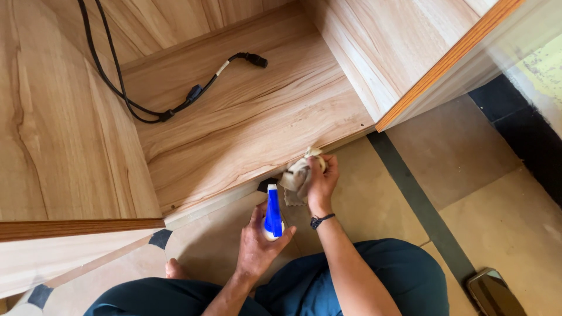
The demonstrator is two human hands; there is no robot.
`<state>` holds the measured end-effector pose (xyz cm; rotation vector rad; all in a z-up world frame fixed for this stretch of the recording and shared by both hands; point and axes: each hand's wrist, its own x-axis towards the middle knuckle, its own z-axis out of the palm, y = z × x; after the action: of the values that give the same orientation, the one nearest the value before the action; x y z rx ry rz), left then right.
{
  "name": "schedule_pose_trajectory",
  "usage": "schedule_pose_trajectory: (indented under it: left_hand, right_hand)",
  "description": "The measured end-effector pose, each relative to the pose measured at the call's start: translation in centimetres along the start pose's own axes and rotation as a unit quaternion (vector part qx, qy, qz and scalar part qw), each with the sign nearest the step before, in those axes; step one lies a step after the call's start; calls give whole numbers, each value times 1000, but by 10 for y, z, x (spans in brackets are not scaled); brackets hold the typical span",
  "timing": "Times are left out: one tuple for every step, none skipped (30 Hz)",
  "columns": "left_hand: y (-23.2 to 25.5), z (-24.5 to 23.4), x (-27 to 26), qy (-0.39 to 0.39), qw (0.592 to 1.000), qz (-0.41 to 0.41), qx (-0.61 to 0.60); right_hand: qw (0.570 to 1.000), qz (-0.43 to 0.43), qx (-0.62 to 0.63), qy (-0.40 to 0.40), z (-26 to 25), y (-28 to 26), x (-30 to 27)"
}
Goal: Cleaning the interior and edges of a wooden desk cabinet using a spray cleaner and a cloth.
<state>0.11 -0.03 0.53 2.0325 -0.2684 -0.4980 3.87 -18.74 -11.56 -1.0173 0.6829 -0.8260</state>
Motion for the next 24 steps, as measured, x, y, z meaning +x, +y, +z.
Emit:
schedule_pose_trajectory:
  left_hand:
    - [3, -1, 0, -7, 1000, -7, 3]
    - [1, 0, 0, -5, 1000, -8, 3]
    - [0, 2, 0, -7, 1000, -3, 1]
    - [-1, 2, 1, -12, 1000, 5, 3]
    - [-2, 4, 1, -13, 1000, 7, 5]
    - [-4, 5, 1, -1, 1000, 25, 1]
    - [-7, 5, 1, 11, 999, 43, -3]
    - [-6, 3, 1, 12, 999, 41, -4]
    - [-5, 1, 1, 14, 998, 53, -1]
    - [-3, 1, 1, 18, 998, 66, -2]
    - [-2, 1, -1, 21, 998, 64, -6]
    - [-1, 0, 0, 7, 999, 46, -4]
    - [1, 0, 0, -8, 1000, 29, -2]
    - [0, 2, 0, -9, 999, 31, 0]
    - [-1, 4, 1, -9, 1000, 23, 8]
    - [-3, 5, 1, -10, 1000, 15, 18]
    - [-2, 3, 2, -12, 1000, 16, 22]
    - [-2, 2, 1, -3, 1000, 23, 13]
    - [-3, 1, 0, 6, 1000, 30, 3]
    - [-2, 0, -1, 8, 1000, 28, 0]
    - [0, 0, -1, 2, 1000, 31, 0]
    - [3, -1, 0, -6, 999, 37, 1]
    - [1, 2, -1, -4, 999, 37, -1]
    - [-1, 2, -1, -5, 999, 44, 1]
  right_hand:
    - [999, 45, 20, -20, -1, 1, -2]
    - [999, 46, 19, -22, -2, 3, -1]
    - [998, 58, 25, -31, -3, 5, 0]
    - [996, 69, 34, -37, -4, 7, 1]
    - [996, 69, 37, -35, -2, 4, 3]
    - [999, 50, 21, -5, -1, 1, 4]
    - [999, 31, 5, 25, 1, -1, 5]
    - [999, 33, 4, 24, 0, 1, 3]
    - [999, 34, 1, 14, 1, 4, -1]
    - [999, 34, -4, 0, 0, 6, -2]
    - [999, 34, -8, -4, 0, 5, -5]
    - [996, 77, -10, -43, 0, 5, -7]
    - [989, 119, -13, -82, 0, 4, -8]
    - [990, 118, -11, -80, 4, 0, -10]
    - [992, 122, 14, -44, 7, -4, -10]
    - [991, 127, 41, -6, 10, -6, -13]
    - [991, 127, 44, -3, 11, -2, -12]
    - [996, 90, 28, 3, 11, 2, -13]
    - [998, 53, 11, 9, 10, 6, -15]
    - [999, 54, 9, 6, 7, 12, -15]
    - [996, 82, -14, -33, 4, 17, -15]
    - [991, 108, -35, -71, 1, 21, -14]
    - [991, 107, -36, -73, 0, 22, -13]
    - [994, 93, -14, -52, 2, 25, -13]
